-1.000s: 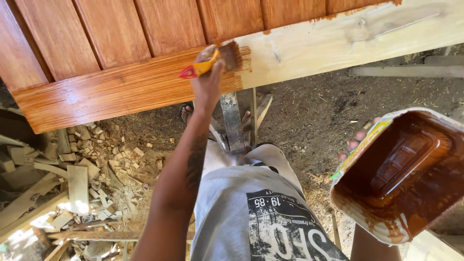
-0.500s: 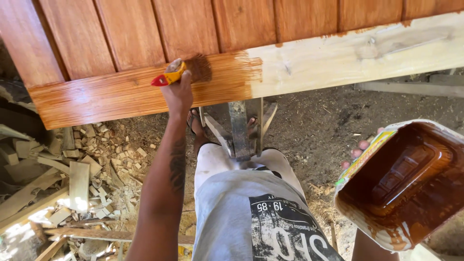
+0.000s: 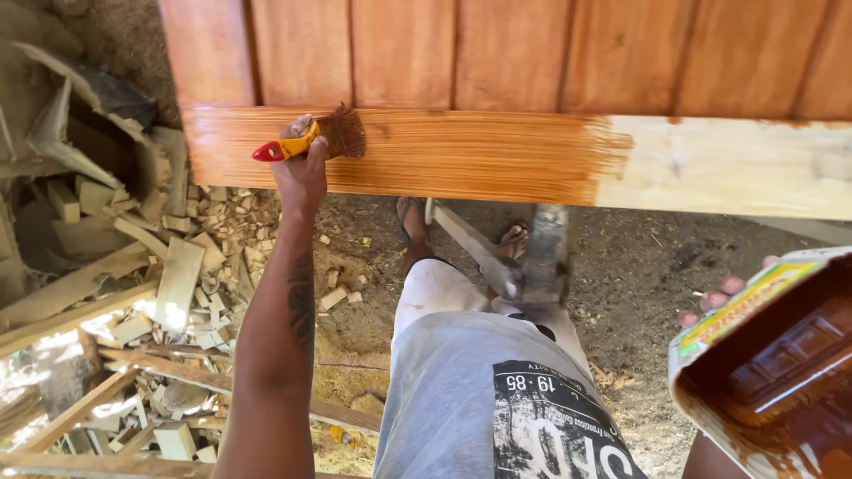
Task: Stain the surface of a wooden door using a brush and a container of wood stain.
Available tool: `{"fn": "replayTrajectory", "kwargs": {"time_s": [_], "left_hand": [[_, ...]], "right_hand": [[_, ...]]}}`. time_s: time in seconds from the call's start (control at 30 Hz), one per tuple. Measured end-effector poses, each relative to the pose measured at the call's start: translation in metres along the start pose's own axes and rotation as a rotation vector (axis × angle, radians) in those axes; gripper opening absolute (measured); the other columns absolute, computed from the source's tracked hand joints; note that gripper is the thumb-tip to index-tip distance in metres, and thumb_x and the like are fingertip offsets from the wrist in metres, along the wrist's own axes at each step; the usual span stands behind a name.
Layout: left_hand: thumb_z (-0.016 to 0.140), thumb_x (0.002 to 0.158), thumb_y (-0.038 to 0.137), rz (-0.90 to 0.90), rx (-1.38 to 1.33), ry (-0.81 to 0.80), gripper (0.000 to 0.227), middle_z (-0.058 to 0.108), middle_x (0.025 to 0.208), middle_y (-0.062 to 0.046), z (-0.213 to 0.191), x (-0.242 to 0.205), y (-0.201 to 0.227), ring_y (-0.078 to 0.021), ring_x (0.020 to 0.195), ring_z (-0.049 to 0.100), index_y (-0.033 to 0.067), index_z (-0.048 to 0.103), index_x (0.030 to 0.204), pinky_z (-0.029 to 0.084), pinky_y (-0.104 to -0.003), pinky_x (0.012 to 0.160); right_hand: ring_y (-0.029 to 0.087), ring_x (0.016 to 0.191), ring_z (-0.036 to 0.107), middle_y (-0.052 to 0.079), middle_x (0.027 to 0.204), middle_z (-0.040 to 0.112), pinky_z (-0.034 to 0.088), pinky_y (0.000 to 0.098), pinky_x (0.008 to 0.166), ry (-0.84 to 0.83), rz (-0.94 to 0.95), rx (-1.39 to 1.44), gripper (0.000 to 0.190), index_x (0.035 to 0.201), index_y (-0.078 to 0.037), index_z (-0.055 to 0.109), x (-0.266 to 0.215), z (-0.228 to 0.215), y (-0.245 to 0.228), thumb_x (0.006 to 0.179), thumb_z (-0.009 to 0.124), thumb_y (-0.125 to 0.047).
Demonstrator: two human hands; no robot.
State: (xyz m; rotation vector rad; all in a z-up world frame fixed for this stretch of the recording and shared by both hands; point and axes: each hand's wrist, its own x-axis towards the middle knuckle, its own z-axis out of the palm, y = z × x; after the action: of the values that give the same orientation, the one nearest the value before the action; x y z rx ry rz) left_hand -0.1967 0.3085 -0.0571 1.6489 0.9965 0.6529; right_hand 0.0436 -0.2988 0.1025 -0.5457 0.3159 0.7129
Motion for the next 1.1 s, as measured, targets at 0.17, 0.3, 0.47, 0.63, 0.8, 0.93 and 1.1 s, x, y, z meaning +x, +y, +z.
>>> {"fn": "replayTrajectory", "kwargs": {"time_s": [0.17, 0.3, 0.47, 0.63, 0.8, 0.93, 1.1], "left_hand": [[0.066, 0.097, 0.004, -0.082, -0.007, 0.029, 0.038, 0.068, 0.117, -0.011, -0.078, 0.027, -0.015, -0.0174, 0.105, 0.065, -0.0076, 0.059, 0.132, 0.054, -0.029, 0.095], [0.067, 0.097, 0.003, 0.009, 0.080, 0.029, 0.036, 0.069, 0.120, -0.013, -0.134, 0.050, -0.028, -0.0195, 0.109, 0.066, -0.0078, 0.062, 0.130, 0.053, -0.031, 0.098], [0.068, 0.095, 0.005, -0.015, 0.116, 0.045, 0.036, 0.071, 0.116, -0.014, -0.192, 0.077, -0.033, -0.0201, 0.104, 0.068, -0.0074, 0.064, 0.128, 0.056, -0.032, 0.094], [0.065, 0.093, 0.009, -0.027, 0.362, 0.130, 0.039, 0.073, 0.113, -0.014, -0.243, 0.088, -0.027, -0.0208, 0.098, 0.072, -0.0055, 0.065, 0.129, 0.059, -0.031, 0.088], [0.062, 0.095, 0.011, 0.022, 0.674, 0.164, 0.025, 0.069, 0.107, -0.012, -0.240, 0.090, -0.048, -0.0203, 0.087, 0.070, 0.0011, 0.065, 0.118, 0.062, -0.031, 0.075], [0.071, 0.091, 0.016, 0.111, 1.004, 0.024, 0.037, 0.065, 0.101, -0.012, -0.188, 0.080, -0.015, -0.0212, 0.075, 0.064, 0.0061, 0.065, 0.126, 0.058, -0.037, 0.058], [0.080, 0.086, 0.018, 0.177, 1.133, -0.064, 0.050, 0.063, 0.104, -0.012, -0.132, 0.064, -0.004, -0.0240, 0.081, 0.063, 0.0089, 0.062, 0.132, 0.054, -0.040, 0.059]], "right_hand": [[0.038, 0.116, 0.062, 0.024, 0.132, 0.059, 0.045, 0.0652, 0.104, -0.043, 0.009, -0.001, 0.066, 0.162, -0.011, 0.038, 0.018, 0.026, 0.052, 0.110, 0.063, -0.044], [0.031, 0.109, 0.060, 0.019, 0.125, 0.058, 0.045, 0.0553, 0.095, 0.021, -0.049, -0.136, 0.056, 0.164, -0.011, 0.038, 0.028, 0.027, 0.087, 0.119, 0.054, -0.039], [0.030, 0.106, 0.059, 0.018, 0.124, 0.059, 0.044, 0.0556, 0.094, 0.081, -0.036, -0.170, 0.046, 0.161, -0.013, 0.037, 0.041, 0.077, 0.136, 0.123, 0.044, -0.038], [0.035, 0.110, 0.060, 0.020, 0.129, 0.060, 0.044, 0.0607, 0.101, 0.078, 0.043, -0.069, 0.051, 0.168, -0.016, 0.034, 0.045, 0.082, 0.158, 0.125, 0.042, -0.044], [0.037, 0.111, 0.060, 0.020, 0.133, 0.061, 0.043, 0.0636, 0.102, 0.108, 0.026, -0.148, 0.052, 0.168, -0.016, 0.032, 0.048, 0.063, 0.158, 0.126, 0.042, -0.046], [0.037, 0.111, 0.060, 0.021, 0.132, 0.061, 0.043, 0.0636, 0.101, 0.112, 0.016, -0.142, 0.053, 0.167, -0.017, 0.032, 0.043, 0.069, 0.159, 0.125, 0.040, -0.048], [0.040, 0.113, 0.062, 0.022, 0.128, 0.061, 0.044, 0.0645, 0.100, 0.068, 0.016, -0.025, 0.054, 0.163, -0.015, 0.039, 0.034, 0.097, 0.168, 0.121, 0.041, -0.049]]}}
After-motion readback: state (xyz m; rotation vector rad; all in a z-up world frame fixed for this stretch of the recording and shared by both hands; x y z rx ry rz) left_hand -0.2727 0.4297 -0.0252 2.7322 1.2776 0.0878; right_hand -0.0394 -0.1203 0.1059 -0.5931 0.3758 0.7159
